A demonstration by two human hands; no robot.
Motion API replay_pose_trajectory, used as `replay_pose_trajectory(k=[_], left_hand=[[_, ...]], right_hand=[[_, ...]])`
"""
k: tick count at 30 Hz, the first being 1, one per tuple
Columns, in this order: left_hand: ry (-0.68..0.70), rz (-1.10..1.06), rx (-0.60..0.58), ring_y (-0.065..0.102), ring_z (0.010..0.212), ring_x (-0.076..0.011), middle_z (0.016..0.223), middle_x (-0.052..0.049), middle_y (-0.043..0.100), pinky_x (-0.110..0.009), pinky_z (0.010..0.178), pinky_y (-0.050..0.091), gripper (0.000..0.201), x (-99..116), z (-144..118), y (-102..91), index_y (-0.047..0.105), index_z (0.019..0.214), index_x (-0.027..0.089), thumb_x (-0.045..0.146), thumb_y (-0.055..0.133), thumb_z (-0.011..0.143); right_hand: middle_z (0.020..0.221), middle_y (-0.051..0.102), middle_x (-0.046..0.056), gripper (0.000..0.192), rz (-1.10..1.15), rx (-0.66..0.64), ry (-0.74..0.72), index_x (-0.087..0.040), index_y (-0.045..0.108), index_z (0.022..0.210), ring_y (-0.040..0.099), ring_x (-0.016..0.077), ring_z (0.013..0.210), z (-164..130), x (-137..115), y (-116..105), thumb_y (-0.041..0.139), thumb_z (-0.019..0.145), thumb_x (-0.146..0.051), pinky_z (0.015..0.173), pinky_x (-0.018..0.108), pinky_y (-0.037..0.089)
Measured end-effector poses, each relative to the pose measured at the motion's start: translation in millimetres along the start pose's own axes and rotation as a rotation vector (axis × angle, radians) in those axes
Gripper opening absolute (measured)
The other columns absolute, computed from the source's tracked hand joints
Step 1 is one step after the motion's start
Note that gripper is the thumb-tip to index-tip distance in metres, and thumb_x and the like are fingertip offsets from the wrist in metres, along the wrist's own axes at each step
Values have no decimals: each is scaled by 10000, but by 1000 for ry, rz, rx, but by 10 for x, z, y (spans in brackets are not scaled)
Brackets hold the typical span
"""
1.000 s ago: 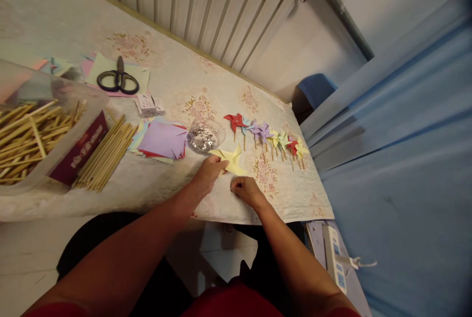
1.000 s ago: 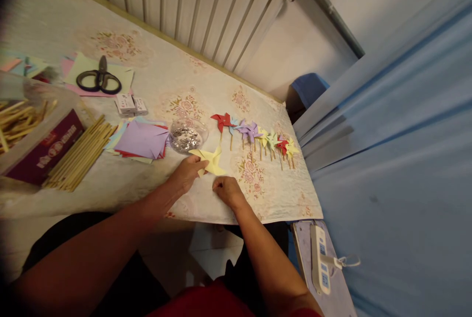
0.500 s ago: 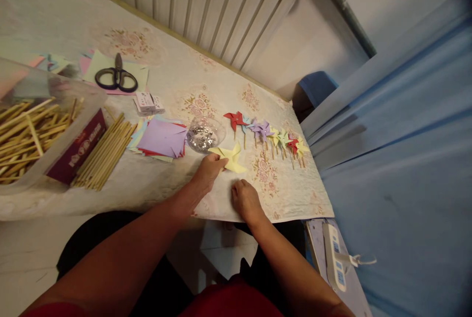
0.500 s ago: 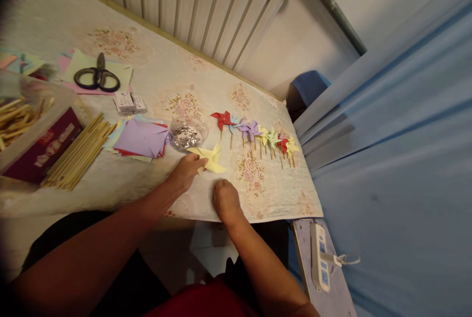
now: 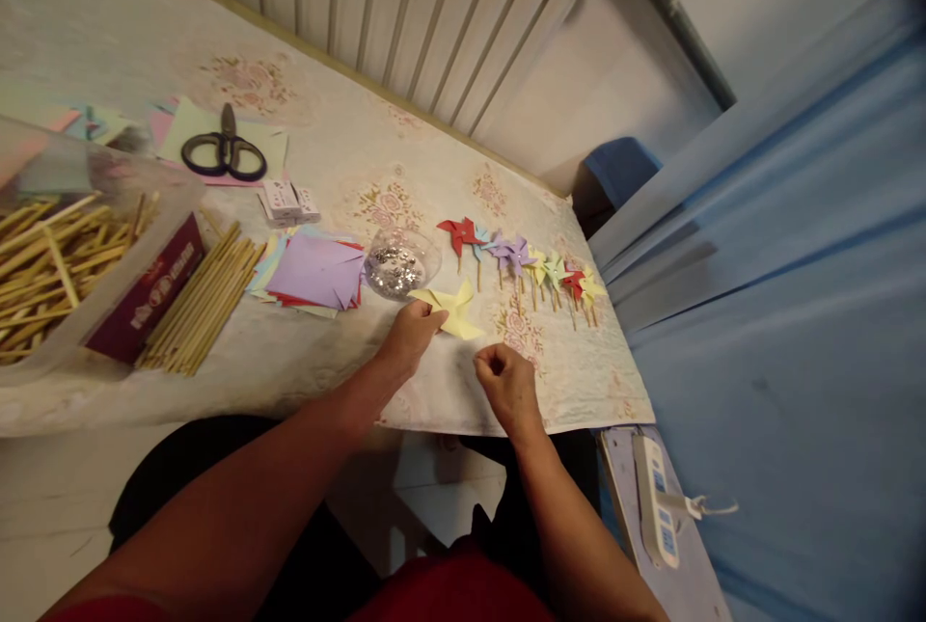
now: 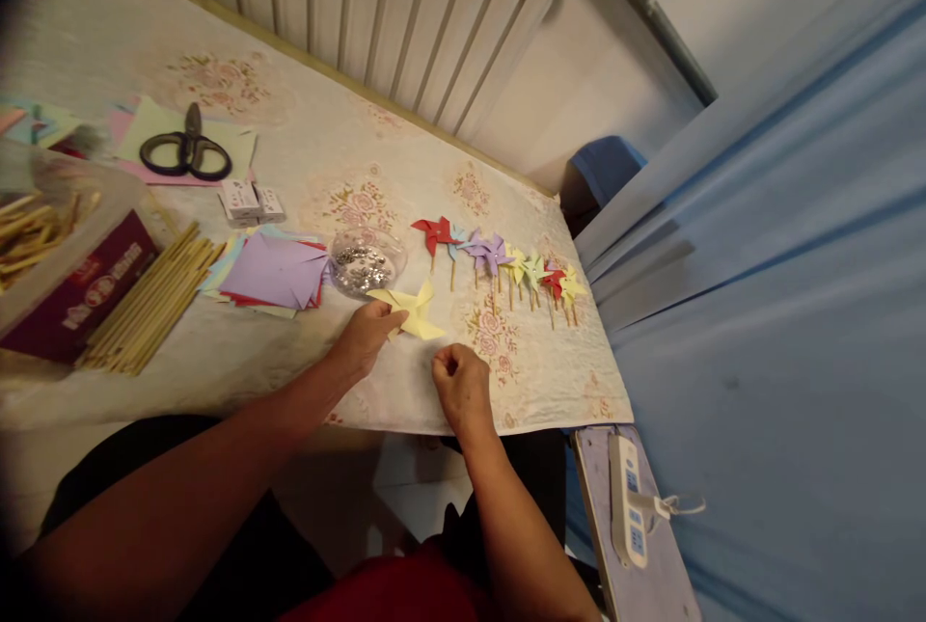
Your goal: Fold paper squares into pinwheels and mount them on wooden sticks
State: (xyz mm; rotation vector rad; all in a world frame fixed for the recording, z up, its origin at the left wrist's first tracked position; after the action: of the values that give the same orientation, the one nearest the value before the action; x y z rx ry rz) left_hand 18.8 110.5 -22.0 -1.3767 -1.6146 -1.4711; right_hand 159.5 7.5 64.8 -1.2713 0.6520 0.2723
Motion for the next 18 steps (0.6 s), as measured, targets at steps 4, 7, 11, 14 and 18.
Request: replay_pose_trajectory(k=[4,7,11,14,18], left_hand=[[5,8,-10,410,545,-94,590,45,503,-247,539,284,191,14,-29,20,543,635,168,330,642,620],[9,8,-14,420,558,-99,601,45,507,-248,550,303,201,44,-42,26,555,649,164,331,661,608],[16,5,-11,415,563,-97,596,51,495,-245,555,306,168,105,-62,30,563,648,163,299,655,609],[13,7,-3,384,549,-88,580,60,471,-243,549,297,139,134,-82,27,555,639,164,276,636,622],[12,0,-18,392,555,-89,587,55,482,-243,548,293,139,139,-97,41,552,638,163,273,635,623]], right_hand=[[689,612,1,123,88,152,-144,-191,645,730,534,141,632,167,-372,-127,559,804,-237,635,261,417],[685,590,0,135,85,168,-218,-195,653,732,521,142,642,296,-515,-18,554,817,-228,644,265,415],[696,590,0,132,74,167,-217,-193,661,744,521,140,647,383,-479,126,564,825,-228,654,264,417],[698,593,-1,133,74,166,-205,-192,661,742,522,137,644,386,-428,171,570,828,-236,659,258,420],[687,584,-5,136,98,174,-195,-189,662,740,519,135,639,371,-400,172,571,829,-235,659,256,418]])
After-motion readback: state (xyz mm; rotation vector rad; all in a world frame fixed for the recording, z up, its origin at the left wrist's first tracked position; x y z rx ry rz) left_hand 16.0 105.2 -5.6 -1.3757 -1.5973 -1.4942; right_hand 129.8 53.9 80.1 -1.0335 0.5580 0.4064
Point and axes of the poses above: each hand's wrist, its own z-axis towards the middle knuckle, its own y-axis out of the palm, x = y × z, the point moved 10 cm from there along z, towards the middle knuckle
